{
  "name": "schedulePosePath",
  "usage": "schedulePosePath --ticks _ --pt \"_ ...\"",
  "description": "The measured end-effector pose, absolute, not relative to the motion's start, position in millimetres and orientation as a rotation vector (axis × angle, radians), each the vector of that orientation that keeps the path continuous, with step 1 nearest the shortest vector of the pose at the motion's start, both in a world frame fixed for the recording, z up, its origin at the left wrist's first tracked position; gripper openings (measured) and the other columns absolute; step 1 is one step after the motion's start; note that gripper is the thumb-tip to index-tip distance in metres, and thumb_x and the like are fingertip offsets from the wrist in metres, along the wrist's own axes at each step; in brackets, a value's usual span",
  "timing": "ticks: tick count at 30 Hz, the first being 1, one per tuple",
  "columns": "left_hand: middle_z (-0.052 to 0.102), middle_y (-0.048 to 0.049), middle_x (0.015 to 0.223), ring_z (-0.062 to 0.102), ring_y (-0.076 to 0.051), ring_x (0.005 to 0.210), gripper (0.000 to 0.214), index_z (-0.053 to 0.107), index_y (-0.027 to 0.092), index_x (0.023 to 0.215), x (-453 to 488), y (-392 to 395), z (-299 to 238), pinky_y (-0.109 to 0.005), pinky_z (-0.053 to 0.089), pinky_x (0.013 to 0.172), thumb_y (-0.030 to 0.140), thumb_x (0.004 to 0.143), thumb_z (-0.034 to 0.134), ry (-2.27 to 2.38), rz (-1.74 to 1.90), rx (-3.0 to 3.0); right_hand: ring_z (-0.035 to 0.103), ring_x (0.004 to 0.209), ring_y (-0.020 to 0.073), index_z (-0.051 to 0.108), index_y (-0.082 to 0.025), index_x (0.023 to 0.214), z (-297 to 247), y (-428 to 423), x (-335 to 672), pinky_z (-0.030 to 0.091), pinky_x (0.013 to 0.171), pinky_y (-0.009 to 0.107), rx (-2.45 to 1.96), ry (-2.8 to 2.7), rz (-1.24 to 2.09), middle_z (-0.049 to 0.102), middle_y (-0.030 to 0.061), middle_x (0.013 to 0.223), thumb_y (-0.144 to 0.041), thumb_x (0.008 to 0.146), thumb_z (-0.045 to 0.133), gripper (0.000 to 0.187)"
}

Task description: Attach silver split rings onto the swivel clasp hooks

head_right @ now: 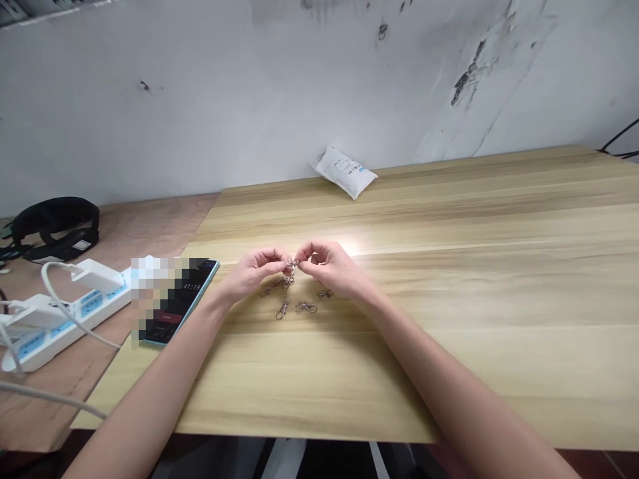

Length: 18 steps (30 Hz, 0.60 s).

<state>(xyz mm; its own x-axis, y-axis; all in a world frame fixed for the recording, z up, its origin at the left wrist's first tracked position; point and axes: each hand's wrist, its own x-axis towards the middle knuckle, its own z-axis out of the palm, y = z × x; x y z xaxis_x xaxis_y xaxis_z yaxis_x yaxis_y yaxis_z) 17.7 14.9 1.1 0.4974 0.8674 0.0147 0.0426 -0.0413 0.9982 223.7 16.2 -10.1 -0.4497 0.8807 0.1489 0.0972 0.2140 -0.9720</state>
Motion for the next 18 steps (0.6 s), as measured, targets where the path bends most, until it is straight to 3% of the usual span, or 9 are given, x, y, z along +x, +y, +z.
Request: schedulePosePath --ticks 4,12,18 --pt "0.058 -0.0013 0.076 0.054 -0.011 0.071 0.021 0.061 0.013 0.081 20.0 13.1 -0.3 -0.026 0.043 0.07 0.033 0.083 0.068 0.839 0.741 1.472 0.046 0.057 0.0084 0.062 -0.018 0.09 -13.3 14.6 219.0 0.038 0.054 0.023 -0.968 -1.813 0.893 0.061 0.001 0.082 -0.029 0.085 0.06 0.012" --pt "0.056 -0.0009 0.075 0.05 -0.01 0.065 0.024 0.058 0.014 0.083 18.8 14.4 -1.9 -0.024 0.039 0.061 0.037 0.086 0.062 0.898 0.742 1.58 0.051 0.052 0.0078 0.064 -0.018 0.093 -12.9 17.7 221.7 0.042 0.046 0.021 -0.938 -1.719 1.456 0.066 0.0034 0.087 -0.05 0.094 0.046 0.037" --pt "0.06 -0.0023 0.074 0.055 -0.012 0.067 0.017 0.058 0.014 0.08 21.0 12.7 -1.9 -0.024 0.043 0.061 0.03 0.086 0.058 1.033 0.738 1.79 0.054 0.051 0.0075 0.068 -0.016 0.095 -16.0 18.7 219.9 0.044 0.046 0.02 -0.957 -1.694 1.557 0.068 0.0042 0.079 -0.042 0.086 0.062 0.028"
